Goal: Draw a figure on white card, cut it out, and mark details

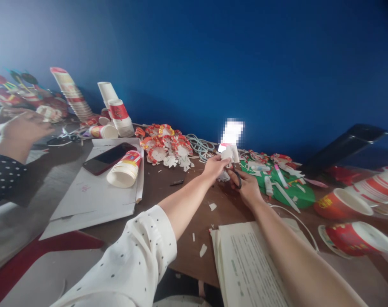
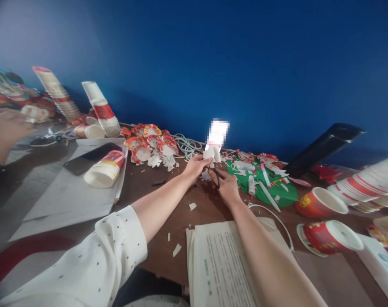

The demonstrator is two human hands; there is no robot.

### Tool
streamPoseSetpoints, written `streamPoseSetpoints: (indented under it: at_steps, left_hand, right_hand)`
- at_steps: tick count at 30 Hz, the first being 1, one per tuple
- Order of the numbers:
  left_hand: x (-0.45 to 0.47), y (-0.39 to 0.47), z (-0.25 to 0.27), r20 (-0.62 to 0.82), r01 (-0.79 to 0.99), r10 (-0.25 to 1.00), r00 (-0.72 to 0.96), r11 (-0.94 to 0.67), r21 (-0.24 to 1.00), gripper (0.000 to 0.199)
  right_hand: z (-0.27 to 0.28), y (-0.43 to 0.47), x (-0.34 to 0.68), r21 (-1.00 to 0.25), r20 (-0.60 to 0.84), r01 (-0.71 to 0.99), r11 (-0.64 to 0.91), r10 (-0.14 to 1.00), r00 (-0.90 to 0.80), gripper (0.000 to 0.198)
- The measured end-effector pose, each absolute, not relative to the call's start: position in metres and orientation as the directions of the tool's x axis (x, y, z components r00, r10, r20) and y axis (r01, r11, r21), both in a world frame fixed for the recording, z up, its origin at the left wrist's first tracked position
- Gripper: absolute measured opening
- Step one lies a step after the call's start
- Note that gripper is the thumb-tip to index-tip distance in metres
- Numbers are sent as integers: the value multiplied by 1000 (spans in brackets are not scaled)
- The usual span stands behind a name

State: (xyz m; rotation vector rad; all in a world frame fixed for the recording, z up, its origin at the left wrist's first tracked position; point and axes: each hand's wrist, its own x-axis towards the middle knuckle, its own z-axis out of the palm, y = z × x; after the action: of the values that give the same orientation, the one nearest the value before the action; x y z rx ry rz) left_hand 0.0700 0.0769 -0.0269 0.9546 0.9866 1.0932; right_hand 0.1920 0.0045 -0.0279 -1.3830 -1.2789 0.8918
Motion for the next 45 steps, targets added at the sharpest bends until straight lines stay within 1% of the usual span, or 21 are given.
streamPoseSetpoints:
  at_steps: [3, 5, 8, 12, 20, 27, 32, 45]
  left_hand:
    - [69, 75, -26, -114, -198, 977, 179, 149, 969, 20]
    - [70, 73, -27, -99, -195, 977, 188, 136, 971, 18]
    - [71, 73, -28, -86, -209, 977, 197, 127, 970, 14]
    - [73, 74, -30, -76, -221, 978, 193, 119, 968, 13]
    - [72, 74, -28, -79, -210, 979, 188, 119, 970, 10]
    - [72, 76, -31, -80, -241, 977, 200, 128, 962, 13]
    - [72, 76, -31, -82, -238, 977, 198, 129, 963, 14]
    - [70, 75, -27, -84, -244, 976, 200, 133, 961, 10]
  right_hand:
    - [-27, 4, 191, -981, 78, 188, 41, 978, 194, 46]
    - [-27, 4, 191, -983, 72, 179, 35, 975, 210, 46]
    - [-28, 4, 192, -982, 95, 182, 56, 972, 215, 47]
    - [-29, 5, 192, -975, 138, 200, 99, 972, 192, 50]
    - [-33, 8, 195, -962, 175, 239, 130, 968, 180, 49]
    - [-36, 10, 196, -980, 138, 168, 105, 971, 194, 46]
    - [-31, 7, 193, -969, 169, 213, 127, 967, 192, 49]
    - [-34, 9, 196, -973, 151, 199, 114, 972, 182, 48]
